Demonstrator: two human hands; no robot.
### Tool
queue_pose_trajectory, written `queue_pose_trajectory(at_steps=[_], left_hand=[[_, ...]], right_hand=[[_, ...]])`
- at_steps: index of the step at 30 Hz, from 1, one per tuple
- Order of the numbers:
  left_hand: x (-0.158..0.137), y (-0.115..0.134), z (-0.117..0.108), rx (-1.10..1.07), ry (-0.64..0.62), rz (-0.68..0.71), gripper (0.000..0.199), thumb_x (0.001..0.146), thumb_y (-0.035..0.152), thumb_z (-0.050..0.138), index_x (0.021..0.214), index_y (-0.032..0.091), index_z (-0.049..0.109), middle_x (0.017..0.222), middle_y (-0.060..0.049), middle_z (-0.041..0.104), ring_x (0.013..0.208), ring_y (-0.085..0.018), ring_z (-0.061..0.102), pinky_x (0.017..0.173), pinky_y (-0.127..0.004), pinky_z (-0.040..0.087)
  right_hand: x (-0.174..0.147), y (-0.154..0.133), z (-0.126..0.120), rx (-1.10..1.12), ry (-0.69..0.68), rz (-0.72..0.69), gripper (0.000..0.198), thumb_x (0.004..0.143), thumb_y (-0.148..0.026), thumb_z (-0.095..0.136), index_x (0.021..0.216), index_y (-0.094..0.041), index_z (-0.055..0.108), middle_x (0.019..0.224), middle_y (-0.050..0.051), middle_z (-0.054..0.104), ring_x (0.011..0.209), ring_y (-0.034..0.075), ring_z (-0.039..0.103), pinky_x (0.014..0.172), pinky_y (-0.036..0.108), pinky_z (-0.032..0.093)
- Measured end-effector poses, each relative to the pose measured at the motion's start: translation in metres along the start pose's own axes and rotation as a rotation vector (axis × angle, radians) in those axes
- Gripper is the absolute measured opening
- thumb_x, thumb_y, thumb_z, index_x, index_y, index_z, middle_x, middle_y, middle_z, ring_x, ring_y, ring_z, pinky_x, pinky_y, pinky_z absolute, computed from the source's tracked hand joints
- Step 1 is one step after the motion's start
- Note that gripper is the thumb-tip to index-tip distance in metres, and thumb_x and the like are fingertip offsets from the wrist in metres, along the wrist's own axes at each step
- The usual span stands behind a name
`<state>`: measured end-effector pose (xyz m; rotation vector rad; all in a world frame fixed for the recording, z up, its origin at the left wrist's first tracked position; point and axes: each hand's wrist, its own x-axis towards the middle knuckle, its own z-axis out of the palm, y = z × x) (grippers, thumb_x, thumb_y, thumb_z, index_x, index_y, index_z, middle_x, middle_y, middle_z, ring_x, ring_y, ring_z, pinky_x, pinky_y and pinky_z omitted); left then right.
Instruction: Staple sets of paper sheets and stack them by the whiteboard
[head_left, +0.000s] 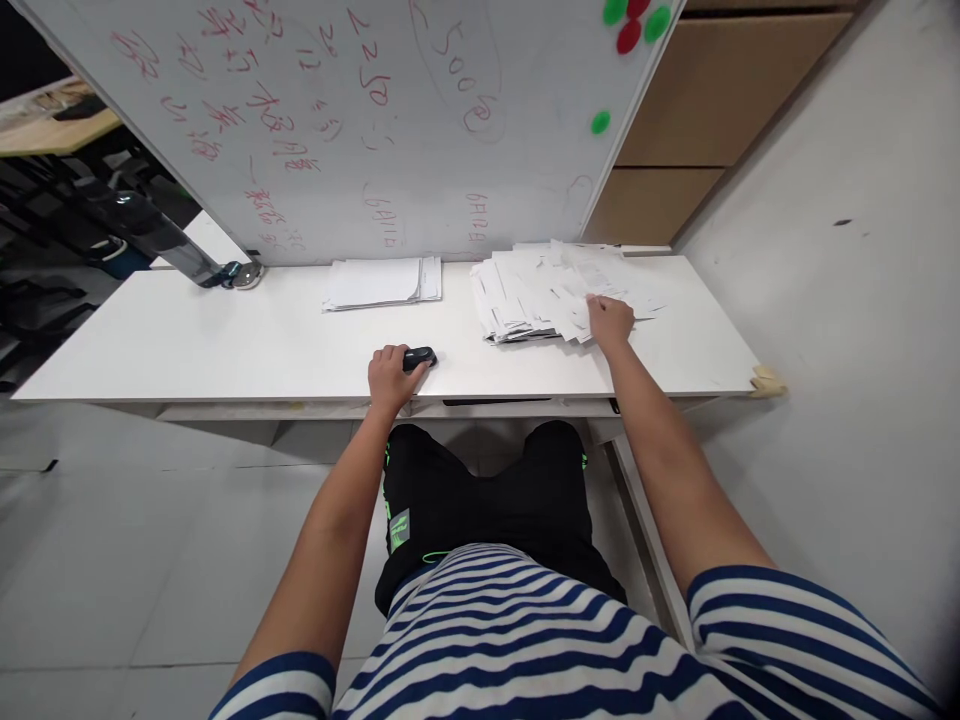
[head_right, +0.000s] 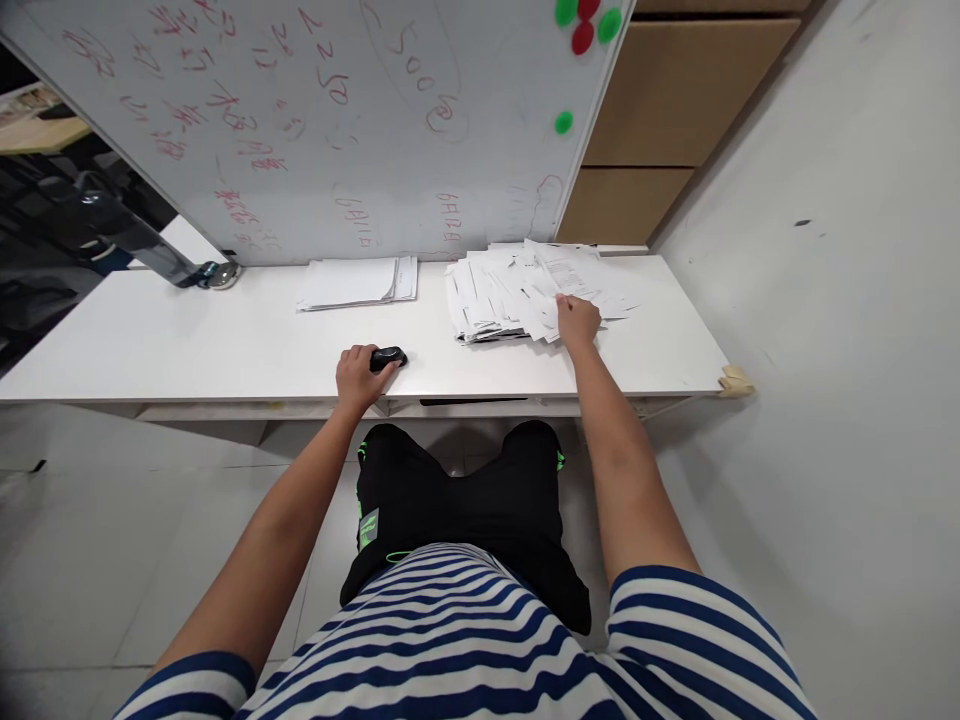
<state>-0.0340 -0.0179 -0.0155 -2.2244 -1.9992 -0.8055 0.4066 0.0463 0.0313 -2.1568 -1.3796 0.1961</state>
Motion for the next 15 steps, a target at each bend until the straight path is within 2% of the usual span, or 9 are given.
queue_pose_trajectory(at_steps=[3,5,7,11,13,15], left_hand=[[0.0,-0.001,0.0,-0.006,0.003,0.0,0.042,0.09,0.057,0.063,0.115,0.023,0.063,0.114,-0.015,0.066,0.109,-0.034,0.056,0.093,-0.045,0.044],[0.0,-0.001,0.0,-0.013,-0.001,0.0,0.042,0.09,0.057,0.063,0.115,0.023,0.063,0.115,-0.015,0.066,0.109,-0.034,0.056,0.093,-0.045,0.043],[0.0,-0.001,0.0,-0.013,-0.01,-0.004,0.043,0.09,0.057,0.063,0.115,0.023,0.063,0.116,-0.016,0.066,0.11,-0.035,0.056,0.094,-0.046,0.043],[-0.001,0.004,0.001,0.029,0.059,-0.098,0.041,0.09,0.054,0.062,0.116,0.023,0.063,0.118,-0.016,0.066,0.116,-0.037,0.055,0.106,-0.053,0.036],[-0.002,0.008,0.001,0.048,0.134,-0.191,0.042,0.09,0.052,0.062,0.121,0.023,0.061,0.125,-0.017,0.065,0.125,-0.039,0.052,0.114,-0.059,0.028],[-0.003,0.013,-0.002,0.055,0.187,-0.27,0.051,0.088,0.05,0.065,0.13,0.022,0.056,0.138,-0.019,0.059,0.136,-0.04,0.045,0.119,-0.065,0.018]], right_hand=[[-0.005,-0.002,-0.005,0.183,0.089,0.044,0.047,0.103,-0.045,0.04,0.074,-0.02,0.067,0.066,0.003,0.057,0.069,0.02,0.053,0.071,0.033,0.046],[-0.014,-0.008,-0.009,0.344,0.152,0.058,0.051,0.103,-0.052,0.04,0.07,-0.021,0.063,0.06,-0.001,0.047,0.066,0.018,0.048,0.067,0.032,0.047],[-0.031,-0.019,-0.013,0.509,0.168,0.04,0.054,0.099,-0.063,0.044,0.068,-0.022,0.061,0.059,-0.002,0.044,0.066,0.017,0.049,0.068,0.033,0.05],[-0.081,-0.052,-0.018,0.836,0.069,-0.051,0.054,0.084,-0.076,0.059,0.079,-0.022,0.07,0.072,0.0,0.062,0.082,0.021,0.064,0.08,0.037,0.057],[-0.109,-0.071,-0.019,1.003,-0.032,-0.062,0.053,0.079,-0.076,0.065,0.084,-0.023,0.074,0.082,0.002,0.071,0.092,0.023,0.069,0.086,0.039,0.058],[-0.134,-0.087,-0.02,1.163,-0.15,-0.053,0.05,0.078,-0.074,0.068,0.088,-0.026,0.076,0.092,0.003,0.075,0.1,0.024,0.071,0.091,0.041,0.059]])
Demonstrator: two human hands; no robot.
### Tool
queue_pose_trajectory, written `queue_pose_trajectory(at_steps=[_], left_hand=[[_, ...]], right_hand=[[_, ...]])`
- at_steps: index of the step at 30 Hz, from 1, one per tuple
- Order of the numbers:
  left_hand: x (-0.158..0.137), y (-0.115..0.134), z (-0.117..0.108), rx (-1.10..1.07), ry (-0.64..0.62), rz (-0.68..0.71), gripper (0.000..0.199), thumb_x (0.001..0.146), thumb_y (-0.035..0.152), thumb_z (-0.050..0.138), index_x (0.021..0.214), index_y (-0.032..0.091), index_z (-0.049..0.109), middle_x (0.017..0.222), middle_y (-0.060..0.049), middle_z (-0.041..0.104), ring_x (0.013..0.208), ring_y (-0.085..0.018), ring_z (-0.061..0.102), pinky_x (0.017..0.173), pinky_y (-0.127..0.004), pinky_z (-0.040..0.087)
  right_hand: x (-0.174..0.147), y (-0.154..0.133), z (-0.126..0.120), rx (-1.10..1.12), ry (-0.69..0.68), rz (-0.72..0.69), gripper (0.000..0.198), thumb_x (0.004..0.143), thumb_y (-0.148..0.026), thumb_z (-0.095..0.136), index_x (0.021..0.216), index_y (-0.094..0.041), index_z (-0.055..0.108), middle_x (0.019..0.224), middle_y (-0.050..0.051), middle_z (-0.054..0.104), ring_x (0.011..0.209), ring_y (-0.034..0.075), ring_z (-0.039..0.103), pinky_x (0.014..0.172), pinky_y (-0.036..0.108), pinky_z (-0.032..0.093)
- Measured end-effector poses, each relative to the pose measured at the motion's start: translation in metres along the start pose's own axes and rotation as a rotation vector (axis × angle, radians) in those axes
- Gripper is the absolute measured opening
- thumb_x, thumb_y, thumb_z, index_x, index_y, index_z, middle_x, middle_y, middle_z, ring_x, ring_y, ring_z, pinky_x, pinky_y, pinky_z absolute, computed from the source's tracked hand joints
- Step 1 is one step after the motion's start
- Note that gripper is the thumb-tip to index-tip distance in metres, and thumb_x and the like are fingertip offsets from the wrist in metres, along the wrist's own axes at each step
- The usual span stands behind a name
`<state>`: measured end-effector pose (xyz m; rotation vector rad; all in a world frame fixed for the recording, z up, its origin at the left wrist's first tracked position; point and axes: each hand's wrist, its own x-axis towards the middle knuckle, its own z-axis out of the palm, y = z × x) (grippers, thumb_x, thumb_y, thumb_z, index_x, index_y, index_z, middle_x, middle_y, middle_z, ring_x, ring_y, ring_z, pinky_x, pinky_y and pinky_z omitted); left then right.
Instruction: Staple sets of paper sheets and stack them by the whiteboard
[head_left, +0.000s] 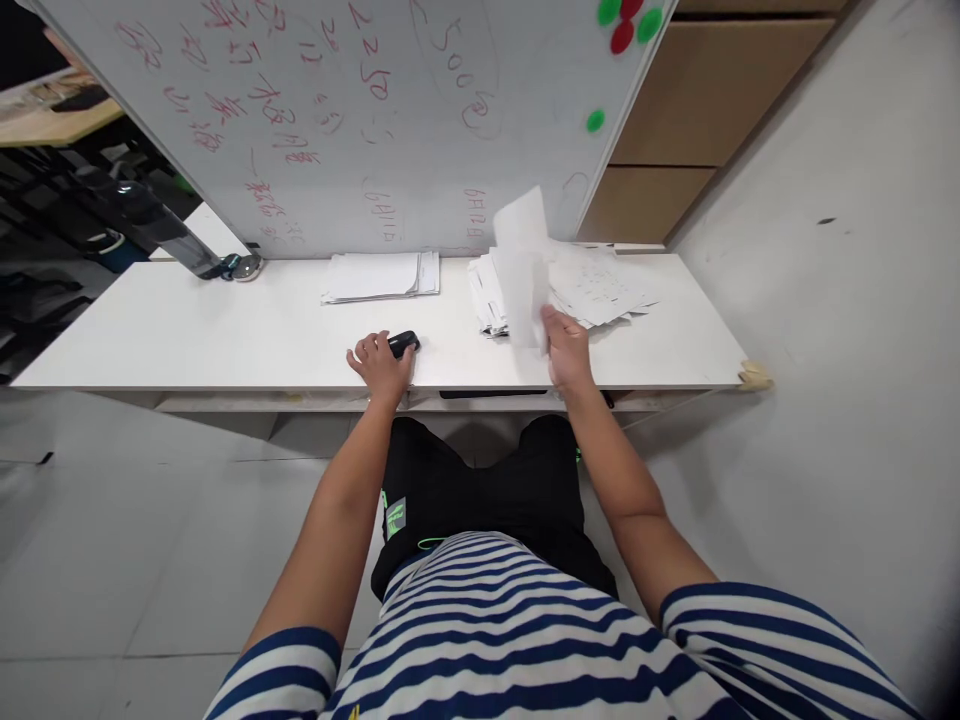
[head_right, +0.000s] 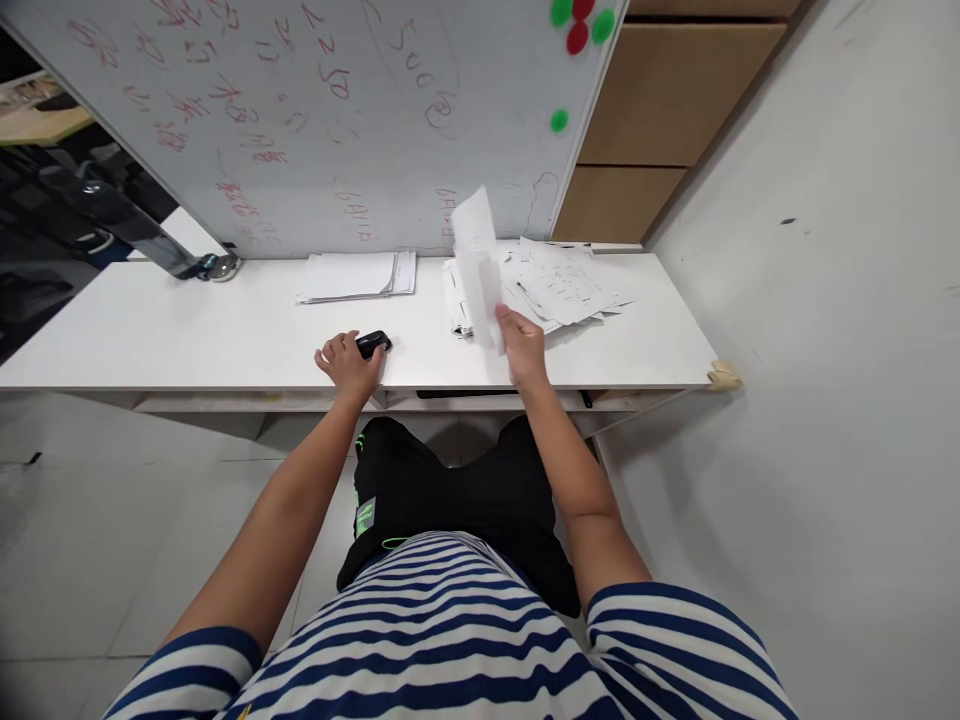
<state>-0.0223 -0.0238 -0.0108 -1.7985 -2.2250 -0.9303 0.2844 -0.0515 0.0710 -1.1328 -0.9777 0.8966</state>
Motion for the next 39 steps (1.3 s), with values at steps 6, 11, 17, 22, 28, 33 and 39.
queue_pose_trajectory(at_steps=[6,11,17,22,28,33,39], left_hand=[[-0.011,0.02,-0.021,-0.4,-0.094,0.034,0.068,0.088,0.055,0.062,0.142,0.018,0.049,0.157,-0.022,0.043,0.153,-0.038,0.029,0.124,-0.061,0.019],[-0.024,0.042,-0.047,-1.091,-0.332,-0.197,0.078,0.091,0.082,0.026,0.134,0.027,0.059,0.129,-0.011,0.069,0.126,-0.031,0.061,0.103,-0.049,0.052],[-0.039,0.052,-0.08,-1.552,-0.678,-0.365,0.101,0.073,0.1,0.035,0.123,0.019,0.07,0.108,-0.014,0.076,0.123,-0.035,0.063,0.1,-0.049,0.054],[-0.041,0.057,-0.073,-1.292,-0.653,-0.302,0.068,0.066,0.059,0.088,0.116,0.015,0.073,0.109,-0.012,0.077,0.109,-0.031,0.07,0.097,-0.044,0.055],[-0.031,0.059,-0.061,-1.105,-0.569,-0.165,0.061,0.072,0.065,0.079,0.103,0.012,0.076,0.106,-0.013,0.078,0.099,-0.028,0.071,0.089,-0.04,0.055],[-0.025,0.078,-0.058,-0.994,-0.417,-0.012,0.06,0.084,0.072,0.063,0.086,0.014,0.075,0.091,-0.009,0.077,0.097,-0.028,0.069,0.085,-0.036,0.053],[-0.027,0.087,-0.038,-0.832,-0.374,0.07,0.052,0.094,0.064,0.055,0.098,0.016,0.075,0.101,-0.011,0.077,0.104,-0.029,0.069,0.091,-0.037,0.052]], right_hand=[[-0.046,-0.009,0.021,0.254,-0.221,0.128,0.04,0.076,-0.069,0.074,0.089,-0.031,0.076,0.098,0.003,0.078,0.111,0.026,0.071,0.103,0.047,0.058],[-0.061,0.001,0.006,0.249,-0.282,0.213,0.036,0.079,-0.068,0.073,0.089,-0.033,0.075,0.1,0.003,0.079,0.111,0.028,0.072,0.102,0.048,0.059],[-0.066,0.025,-0.011,0.271,-0.137,0.294,0.046,0.074,-0.073,0.075,0.094,-0.031,0.074,0.101,0.001,0.079,0.113,0.029,0.071,0.094,0.045,0.062],[-0.067,0.037,-0.019,0.267,-0.131,0.327,0.057,0.07,-0.075,0.077,0.097,-0.024,0.075,0.099,0.005,0.079,0.119,0.031,0.068,0.099,0.045,0.058],[-0.043,0.026,-0.033,0.232,-0.247,0.27,0.076,0.077,-0.083,0.062,0.122,-0.022,0.07,0.116,0.009,0.076,0.12,0.031,0.067,0.1,0.046,0.056],[-0.017,0.002,-0.039,-0.076,-0.14,0.038,0.074,0.069,-0.06,0.084,0.128,-0.02,0.065,0.117,0.009,0.076,0.105,0.027,0.07,0.095,0.041,0.055],[-0.013,0.008,-0.037,-0.226,-0.106,-0.025,0.053,0.073,-0.059,0.078,0.103,-0.015,0.072,0.102,0.012,0.078,0.097,0.028,0.07,0.089,0.043,0.055]])
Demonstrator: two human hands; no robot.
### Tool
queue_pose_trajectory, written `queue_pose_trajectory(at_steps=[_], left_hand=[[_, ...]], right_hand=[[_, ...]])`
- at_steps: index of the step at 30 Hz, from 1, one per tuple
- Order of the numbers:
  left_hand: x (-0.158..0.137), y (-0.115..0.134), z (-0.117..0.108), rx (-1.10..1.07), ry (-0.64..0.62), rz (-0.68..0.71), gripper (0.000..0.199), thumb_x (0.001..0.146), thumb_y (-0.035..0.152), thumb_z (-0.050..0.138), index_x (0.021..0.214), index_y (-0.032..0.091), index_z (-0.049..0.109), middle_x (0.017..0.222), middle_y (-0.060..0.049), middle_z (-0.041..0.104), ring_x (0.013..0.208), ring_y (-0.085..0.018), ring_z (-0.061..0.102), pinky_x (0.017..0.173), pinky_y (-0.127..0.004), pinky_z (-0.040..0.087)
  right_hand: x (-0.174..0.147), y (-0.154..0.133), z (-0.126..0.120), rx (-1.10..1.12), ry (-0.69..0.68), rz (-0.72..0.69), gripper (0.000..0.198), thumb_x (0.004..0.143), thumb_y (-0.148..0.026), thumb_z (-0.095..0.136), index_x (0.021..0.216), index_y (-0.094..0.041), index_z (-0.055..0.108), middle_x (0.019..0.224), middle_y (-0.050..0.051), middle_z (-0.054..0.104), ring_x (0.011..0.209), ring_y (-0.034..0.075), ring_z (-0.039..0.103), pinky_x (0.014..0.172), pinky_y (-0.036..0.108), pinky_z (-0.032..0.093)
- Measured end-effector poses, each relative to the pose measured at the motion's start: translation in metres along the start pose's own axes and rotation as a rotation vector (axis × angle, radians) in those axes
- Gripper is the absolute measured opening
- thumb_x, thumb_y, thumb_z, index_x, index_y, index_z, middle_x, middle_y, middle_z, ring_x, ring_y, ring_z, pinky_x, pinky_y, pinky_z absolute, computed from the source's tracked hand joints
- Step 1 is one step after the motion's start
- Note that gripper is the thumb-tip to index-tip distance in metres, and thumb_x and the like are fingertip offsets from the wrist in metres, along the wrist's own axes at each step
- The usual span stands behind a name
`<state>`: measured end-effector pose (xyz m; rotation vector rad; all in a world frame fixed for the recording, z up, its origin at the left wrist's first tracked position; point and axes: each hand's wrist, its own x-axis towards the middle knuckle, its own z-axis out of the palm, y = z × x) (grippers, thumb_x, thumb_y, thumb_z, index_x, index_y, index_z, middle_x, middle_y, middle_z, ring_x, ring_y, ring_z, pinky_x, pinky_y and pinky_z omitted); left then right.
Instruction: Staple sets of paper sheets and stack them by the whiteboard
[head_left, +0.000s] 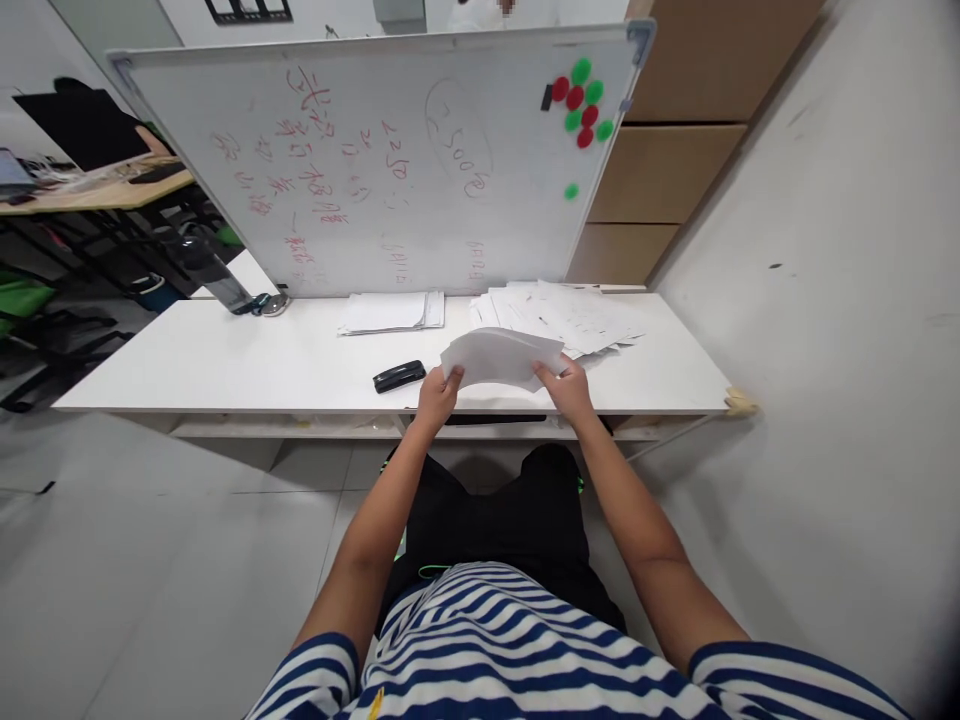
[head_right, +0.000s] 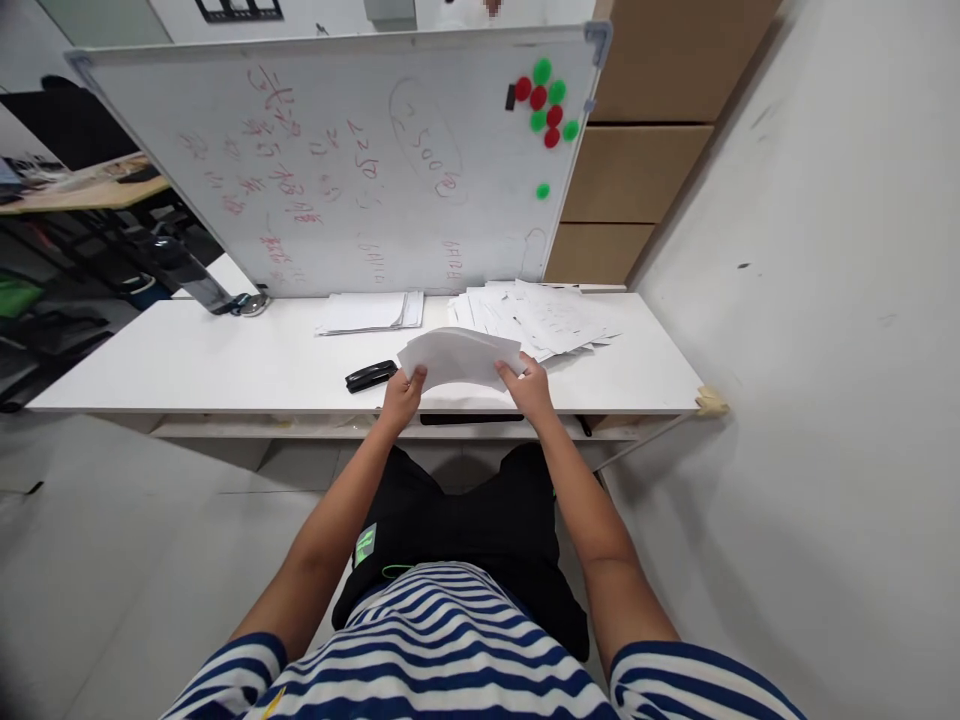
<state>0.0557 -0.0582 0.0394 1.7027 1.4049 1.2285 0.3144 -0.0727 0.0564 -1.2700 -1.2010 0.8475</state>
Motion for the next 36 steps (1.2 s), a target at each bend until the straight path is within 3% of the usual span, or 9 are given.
queue_pose_trajectory(at_steps=[3,5,9,13,18,23,27,32,36], left_hand=[[-0.003,-0.01,0.001,0.005,-0.199,-0.076,0.042,0.087,0.049,0.069,0.114,0.017,0.074,0.116,-0.011,0.077,0.112,-0.03,0.069,0.098,-0.039,0.052],[-0.002,-0.013,-0.002,-0.02,-0.257,-0.082,0.044,0.086,0.045,0.071,0.119,0.017,0.072,0.12,-0.011,0.076,0.113,-0.029,0.069,0.099,-0.04,0.052],[0.006,-0.017,-0.006,-0.055,-0.136,-0.022,0.04,0.087,0.046,0.067,0.112,0.016,0.074,0.118,-0.011,0.077,0.111,-0.029,0.069,0.098,-0.04,0.052],[0.003,-0.037,0.004,-0.017,-0.012,-0.079,0.036,0.086,0.045,0.067,0.106,0.016,0.075,0.111,-0.011,0.078,0.105,-0.029,0.07,0.093,-0.04,0.053],[-0.013,-0.056,0.019,0.023,0.048,-0.174,0.044,0.084,0.055,0.068,0.103,0.016,0.075,0.102,-0.012,0.078,0.097,-0.03,0.071,0.085,-0.039,0.053],[0.008,-0.058,0.019,0.094,0.069,-0.122,0.043,0.085,0.057,0.068,0.097,0.017,0.076,0.1,-0.012,0.078,0.097,-0.031,0.071,0.086,-0.04,0.053],[0.022,-0.065,0.014,0.091,0.037,-0.214,0.042,0.08,0.057,0.071,0.093,0.018,0.078,0.099,-0.012,0.079,0.099,-0.032,0.072,0.087,-0.04,0.053],[0.022,-0.07,0.008,-0.14,-0.041,-0.293,0.049,0.073,0.055,0.079,0.1,0.014,0.079,0.103,-0.011,0.08,0.099,-0.03,0.072,0.088,-0.039,0.054],[0.021,-0.065,0.008,-0.147,-0.038,-0.282,0.05,0.072,0.053,0.081,0.104,0.014,0.078,0.108,-0.012,0.08,0.102,-0.029,0.072,0.091,-0.039,0.054]], right_hand=[[0.001,0.006,0.003,-0.027,-0.086,0.045,0.054,0.072,-0.058,0.079,0.105,-0.016,0.07,0.103,0.011,0.077,0.093,0.027,0.07,0.081,0.04,0.055],[0.005,0.003,0.003,-0.085,-0.122,0.003,0.05,0.074,-0.058,0.077,0.104,-0.018,0.068,0.1,0.009,0.076,0.09,0.025,0.069,0.079,0.038,0.055],[0.01,-0.001,0.005,-0.218,-0.04,-0.151,0.046,0.082,-0.06,0.071,0.105,-0.02,0.067,0.095,0.006,0.075,0.088,0.023,0.067,0.083,0.037,0.054],[-0.003,0.027,0.023,-0.262,-0.013,-0.173,0.049,0.085,-0.061,0.064,0.107,-0.017,0.069,0.1,0.011,0.076,0.094,0.028,0.07,0.088,0.042,0.055],[-0.021,0.056,0.044,-0.299,-0.052,-0.132,0.05,0.09,-0.061,0.054,0.103,-0.018,0.073,0.102,0.014,0.077,0.099,0.032,0.072,0.09,0.045,0.056],[-0.008,0.054,0.046,-0.385,-0.067,-0.192,0.056,0.095,-0.063,0.045,0.115,-0.018,0.072,0.108,0.014,0.077,0.105,0.033,0.071,0.091,0.046,0.057],[-0.005,0.068,0.046,-0.426,-0.107,-0.258,0.064,0.096,-0.068,0.037,0.11,-0.019,0.075,0.114,0.015,0.076,0.111,0.032,0.07,0.099,0.045,0.055],[-0.013,0.083,0.045,-0.398,-0.07,-0.059,0.057,0.091,-0.07,0.05,0.101,-0.021,0.076,0.105,0.014,0.078,0.104,0.031,0.071,0.093,0.043,0.056],[-0.01,0.083,0.042,-0.257,-0.019,0.096,0.057,0.082,-0.07,0.064,0.095,-0.016,0.076,0.095,0.015,0.077,0.094,0.032,0.072,0.082,0.041,0.056]])
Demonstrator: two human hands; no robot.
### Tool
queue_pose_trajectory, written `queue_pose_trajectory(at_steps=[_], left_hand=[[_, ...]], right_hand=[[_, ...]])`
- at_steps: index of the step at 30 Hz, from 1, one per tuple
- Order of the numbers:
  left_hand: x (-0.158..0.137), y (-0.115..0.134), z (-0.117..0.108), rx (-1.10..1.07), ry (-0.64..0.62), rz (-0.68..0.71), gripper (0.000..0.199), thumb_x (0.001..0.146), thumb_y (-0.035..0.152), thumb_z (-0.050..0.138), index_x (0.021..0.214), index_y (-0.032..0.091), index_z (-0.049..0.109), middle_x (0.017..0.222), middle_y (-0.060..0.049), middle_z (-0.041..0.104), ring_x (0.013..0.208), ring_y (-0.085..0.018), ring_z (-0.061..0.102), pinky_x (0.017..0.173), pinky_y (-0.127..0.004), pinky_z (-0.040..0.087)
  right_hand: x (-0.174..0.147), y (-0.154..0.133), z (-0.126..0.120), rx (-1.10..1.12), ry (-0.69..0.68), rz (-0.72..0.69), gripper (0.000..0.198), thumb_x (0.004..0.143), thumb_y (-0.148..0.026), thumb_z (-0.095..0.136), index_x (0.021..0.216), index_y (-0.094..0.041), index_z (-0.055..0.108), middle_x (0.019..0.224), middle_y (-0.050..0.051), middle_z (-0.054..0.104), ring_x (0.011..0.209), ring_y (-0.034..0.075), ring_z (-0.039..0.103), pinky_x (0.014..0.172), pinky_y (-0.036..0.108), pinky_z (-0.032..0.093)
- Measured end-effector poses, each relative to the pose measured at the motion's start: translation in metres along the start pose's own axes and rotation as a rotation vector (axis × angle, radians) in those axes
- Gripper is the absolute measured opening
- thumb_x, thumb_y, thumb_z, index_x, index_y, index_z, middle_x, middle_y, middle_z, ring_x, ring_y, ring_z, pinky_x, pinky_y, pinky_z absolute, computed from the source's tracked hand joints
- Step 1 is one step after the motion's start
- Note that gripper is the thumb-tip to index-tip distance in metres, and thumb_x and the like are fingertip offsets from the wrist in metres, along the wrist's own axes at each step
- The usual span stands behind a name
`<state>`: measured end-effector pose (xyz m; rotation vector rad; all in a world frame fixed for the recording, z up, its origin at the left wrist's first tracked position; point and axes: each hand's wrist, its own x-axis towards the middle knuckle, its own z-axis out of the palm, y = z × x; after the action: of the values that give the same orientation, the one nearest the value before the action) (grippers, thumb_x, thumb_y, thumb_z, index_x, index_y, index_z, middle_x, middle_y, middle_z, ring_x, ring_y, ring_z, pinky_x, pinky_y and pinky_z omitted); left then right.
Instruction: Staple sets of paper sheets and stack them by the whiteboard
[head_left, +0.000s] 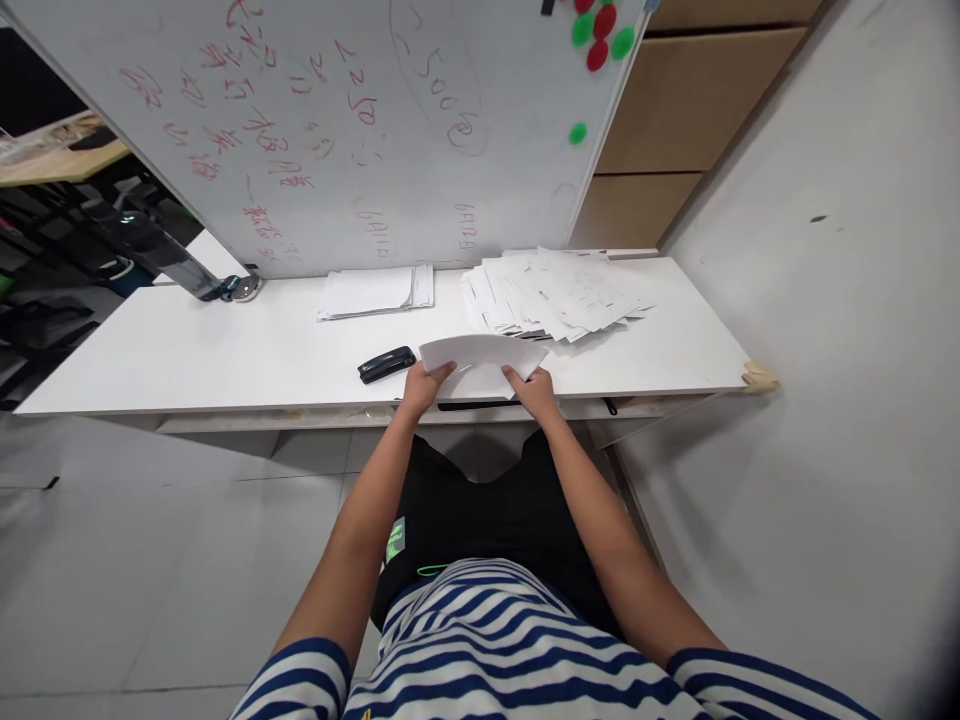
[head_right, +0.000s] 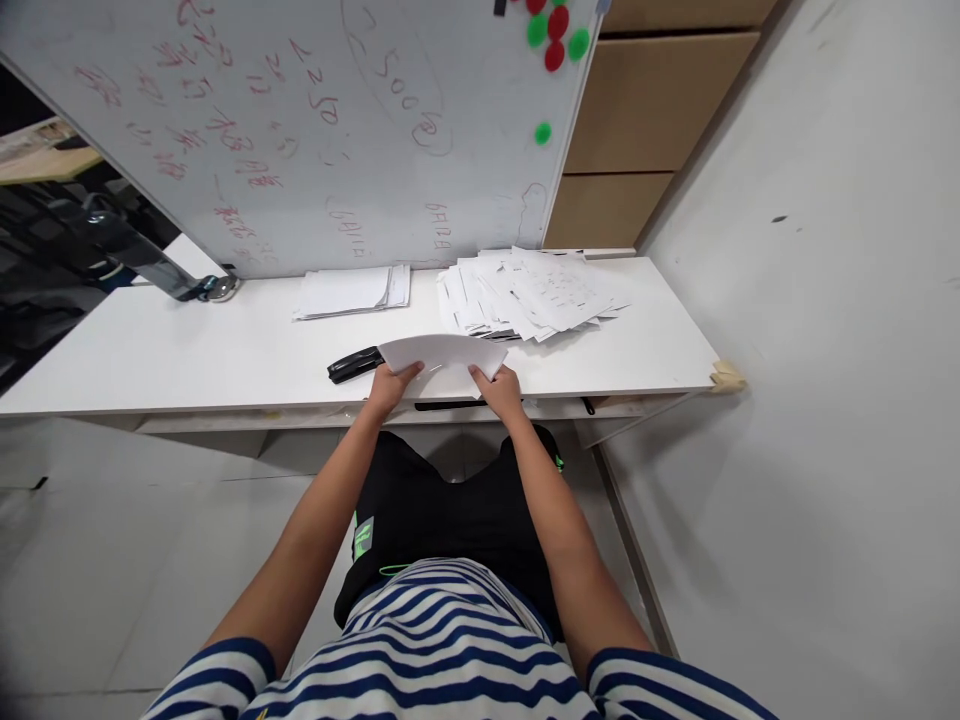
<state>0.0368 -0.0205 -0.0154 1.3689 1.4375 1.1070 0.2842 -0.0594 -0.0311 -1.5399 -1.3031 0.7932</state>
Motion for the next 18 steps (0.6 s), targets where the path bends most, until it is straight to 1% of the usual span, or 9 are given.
queue_pose_trajectory(at_steps=[2,4,6,9,12,14,18], left_hand=[[-0.001,0.0,0.001,0.02,0.016,0.001,0.051,0.073,0.053,0.08,0.104,0.014,0.078,0.108,-0.012,0.08,0.103,-0.03,0.072,0.092,-0.039,0.054],[-0.002,-0.001,0.001,0.043,0.033,0.002,0.051,0.073,0.054,0.08,0.103,0.013,0.078,0.108,-0.013,0.079,0.103,-0.03,0.072,0.091,-0.039,0.054],[-0.002,-0.003,0.002,0.058,0.039,0.018,0.052,0.073,0.054,0.08,0.103,0.012,0.078,0.108,-0.014,0.079,0.102,-0.03,0.072,0.091,-0.039,0.054],[-0.001,-0.006,0.003,0.056,0.035,0.047,0.052,0.074,0.054,0.08,0.105,0.011,0.077,0.108,-0.013,0.079,0.101,-0.029,0.072,0.091,-0.038,0.053],[-0.001,-0.006,0.003,0.04,0.022,0.063,0.051,0.074,0.053,0.08,0.102,0.011,0.077,0.106,-0.013,0.079,0.1,-0.029,0.072,0.091,-0.038,0.053],[-0.002,-0.005,0.003,0.031,0.015,0.066,0.049,0.074,0.054,0.08,0.099,0.012,0.078,0.103,-0.012,0.079,0.098,-0.029,0.072,0.09,-0.038,0.053],[-0.002,-0.007,0.002,0.053,0.004,0.057,0.049,0.075,0.056,0.079,0.099,0.014,0.078,0.102,-0.011,0.08,0.098,-0.029,0.073,0.091,-0.038,0.054]], right_hand=[[0.002,-0.001,-0.002,0.036,0.02,0.022,0.055,0.081,-0.068,0.065,0.093,-0.015,0.075,0.088,0.012,0.076,0.085,0.029,0.07,0.077,0.038,0.056],[0.002,-0.001,-0.004,0.036,0.052,-0.003,0.051,0.082,-0.065,0.065,0.093,-0.016,0.074,0.088,0.011,0.074,0.082,0.027,0.068,0.077,0.037,0.055],[0.003,-0.001,-0.006,0.05,0.08,-0.058,0.048,0.084,-0.061,0.065,0.097,-0.016,0.074,0.096,0.011,0.074,0.089,0.026,0.068,0.081,0.037,0.054],[0.003,-0.002,-0.009,0.132,0.064,-0.094,0.048,0.086,-0.059,0.065,0.105,-0.017,0.075,0.109,0.011,0.074,0.101,0.027,0.068,0.089,0.037,0.054],[0.002,-0.004,-0.011,0.196,0.03,-0.052,0.053,0.086,-0.065,0.064,0.104,-0.016,0.076,0.11,0.011,0.075,0.105,0.027,0.068,0.093,0.039,0.053],[0.001,-0.003,-0.013,0.22,0.016,-0.013,0.058,0.084,-0.068,0.064,0.107,-0.017,0.076,0.111,0.011,0.075,0.106,0.029,0.068,0.093,0.04,0.054],[0.005,0.001,-0.012,0.222,-0.004,0.017,0.061,0.081,-0.067,0.067,0.114,-0.017,0.076,0.112,0.01,0.076,0.109,0.03,0.068,0.096,0.043,0.053]])
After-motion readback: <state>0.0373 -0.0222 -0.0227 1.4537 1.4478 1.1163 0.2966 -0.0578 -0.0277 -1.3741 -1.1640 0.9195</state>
